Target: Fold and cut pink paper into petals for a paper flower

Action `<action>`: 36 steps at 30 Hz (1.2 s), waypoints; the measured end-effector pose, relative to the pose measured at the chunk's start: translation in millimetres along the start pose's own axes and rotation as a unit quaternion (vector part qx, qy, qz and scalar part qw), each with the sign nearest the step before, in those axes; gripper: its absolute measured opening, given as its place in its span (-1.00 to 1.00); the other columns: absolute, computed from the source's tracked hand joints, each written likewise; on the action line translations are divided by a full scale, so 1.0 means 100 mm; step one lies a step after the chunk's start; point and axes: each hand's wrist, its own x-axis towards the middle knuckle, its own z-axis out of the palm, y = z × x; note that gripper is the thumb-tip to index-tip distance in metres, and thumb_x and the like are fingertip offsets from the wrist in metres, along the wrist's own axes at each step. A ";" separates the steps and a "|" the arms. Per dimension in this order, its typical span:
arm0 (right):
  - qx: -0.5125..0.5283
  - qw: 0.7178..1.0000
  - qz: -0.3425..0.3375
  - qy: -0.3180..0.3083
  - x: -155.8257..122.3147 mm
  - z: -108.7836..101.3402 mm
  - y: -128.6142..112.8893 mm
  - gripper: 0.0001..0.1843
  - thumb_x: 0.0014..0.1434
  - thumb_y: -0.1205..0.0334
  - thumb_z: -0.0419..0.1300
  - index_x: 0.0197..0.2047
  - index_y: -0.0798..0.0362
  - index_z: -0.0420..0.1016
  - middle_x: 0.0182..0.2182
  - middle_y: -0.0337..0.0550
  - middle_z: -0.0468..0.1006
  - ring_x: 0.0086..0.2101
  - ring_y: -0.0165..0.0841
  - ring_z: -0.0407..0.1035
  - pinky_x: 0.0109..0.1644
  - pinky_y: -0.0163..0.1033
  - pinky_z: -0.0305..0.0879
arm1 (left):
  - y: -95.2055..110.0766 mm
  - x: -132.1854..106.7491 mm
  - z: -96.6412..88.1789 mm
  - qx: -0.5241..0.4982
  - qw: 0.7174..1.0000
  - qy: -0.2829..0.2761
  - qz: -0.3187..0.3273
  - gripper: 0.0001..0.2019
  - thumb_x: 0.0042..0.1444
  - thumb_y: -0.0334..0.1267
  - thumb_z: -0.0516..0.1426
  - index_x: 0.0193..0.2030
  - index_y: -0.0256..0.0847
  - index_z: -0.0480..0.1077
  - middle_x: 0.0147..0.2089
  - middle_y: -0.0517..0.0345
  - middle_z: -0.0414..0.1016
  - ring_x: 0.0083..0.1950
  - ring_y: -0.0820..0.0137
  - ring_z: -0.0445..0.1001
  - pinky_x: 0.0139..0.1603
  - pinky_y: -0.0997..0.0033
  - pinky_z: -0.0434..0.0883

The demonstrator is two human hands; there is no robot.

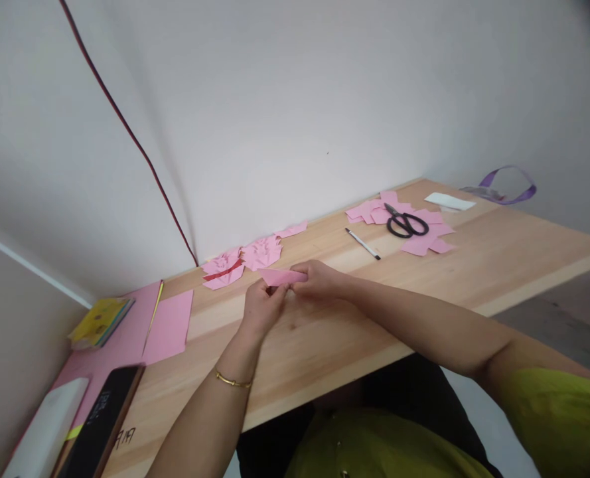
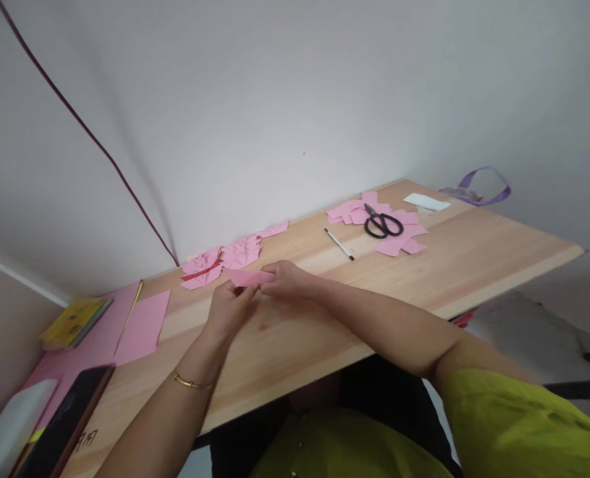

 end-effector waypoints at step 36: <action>0.122 0.990 -0.031 -0.062 0.00 -0.11 0.01 -0.71 0.01 0.15 0.20 -0.24 0.16 0.53 -0.32 -0.17 0.56 -0.27 -0.32 0.39 -0.18 -0.29 0.24 | -0.07 0.07 0.03 -0.472 0.859 -0.076 -0.185 -0.78 -0.02 -0.15 0.24 -0.42 -0.29 0.40 -0.48 0.10 0.49 -0.40 0.41 0.49 -0.19 0.29 0.46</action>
